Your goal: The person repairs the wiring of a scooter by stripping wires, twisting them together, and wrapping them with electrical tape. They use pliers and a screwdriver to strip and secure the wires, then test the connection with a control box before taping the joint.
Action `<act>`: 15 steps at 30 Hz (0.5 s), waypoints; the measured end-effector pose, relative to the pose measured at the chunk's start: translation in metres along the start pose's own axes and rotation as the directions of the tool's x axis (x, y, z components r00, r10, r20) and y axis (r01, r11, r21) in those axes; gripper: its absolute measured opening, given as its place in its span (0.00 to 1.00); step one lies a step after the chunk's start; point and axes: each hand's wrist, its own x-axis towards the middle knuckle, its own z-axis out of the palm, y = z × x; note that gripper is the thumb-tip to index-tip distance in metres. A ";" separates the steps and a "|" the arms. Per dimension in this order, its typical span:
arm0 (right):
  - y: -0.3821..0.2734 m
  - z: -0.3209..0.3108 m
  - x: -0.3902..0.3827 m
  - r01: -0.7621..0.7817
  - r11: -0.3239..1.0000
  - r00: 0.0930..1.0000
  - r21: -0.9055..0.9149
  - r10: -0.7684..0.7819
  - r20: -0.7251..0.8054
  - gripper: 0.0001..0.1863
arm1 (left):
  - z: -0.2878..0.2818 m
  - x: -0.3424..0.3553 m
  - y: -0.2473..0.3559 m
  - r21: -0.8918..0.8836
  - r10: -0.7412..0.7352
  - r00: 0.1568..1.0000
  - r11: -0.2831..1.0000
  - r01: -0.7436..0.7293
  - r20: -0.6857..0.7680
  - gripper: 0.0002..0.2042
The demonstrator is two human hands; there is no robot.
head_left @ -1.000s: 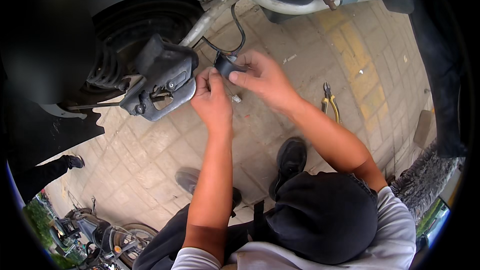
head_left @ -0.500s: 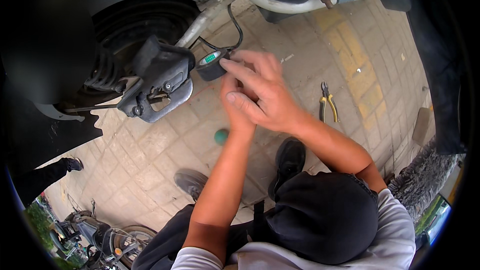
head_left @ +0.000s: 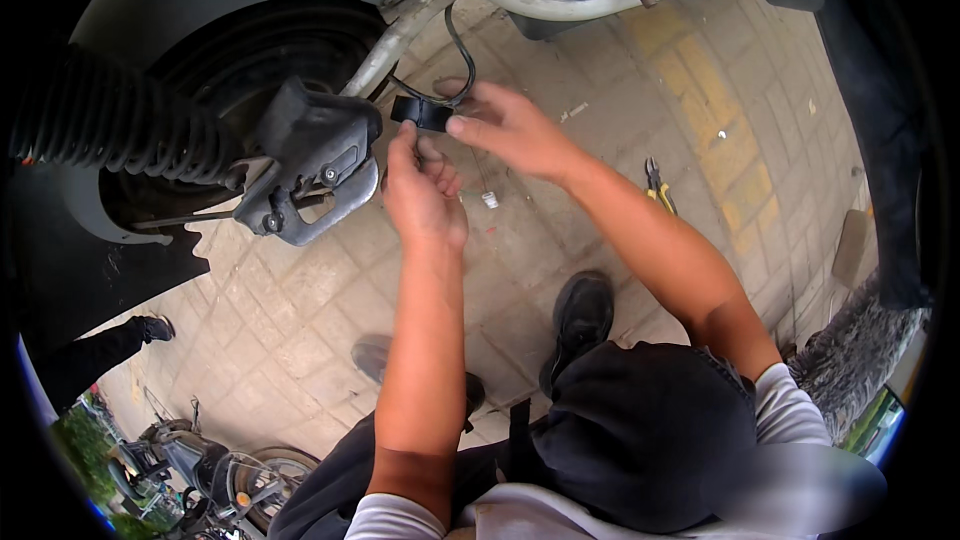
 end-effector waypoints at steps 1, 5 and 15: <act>0.005 -0.004 0.008 -0.034 0.993 0.996 0.110 0.025 0.081 0.29 | -0.002 0.003 0.000 -0.027 -0.019 0.999 0.999 0.020 0.038 0.13; 0.007 -0.004 0.013 0.005 0.998 0.996 0.059 -0.010 0.088 0.22 | -0.004 0.010 0.001 0.169 0.095 0.994 0.982 -0.086 -0.048 0.11; 0.007 0.018 -0.003 0.002 0.988 0.966 -0.151 -0.041 -0.254 0.24 | -0.021 0.047 0.010 0.367 0.203 0.927 0.875 -0.316 0.315 0.07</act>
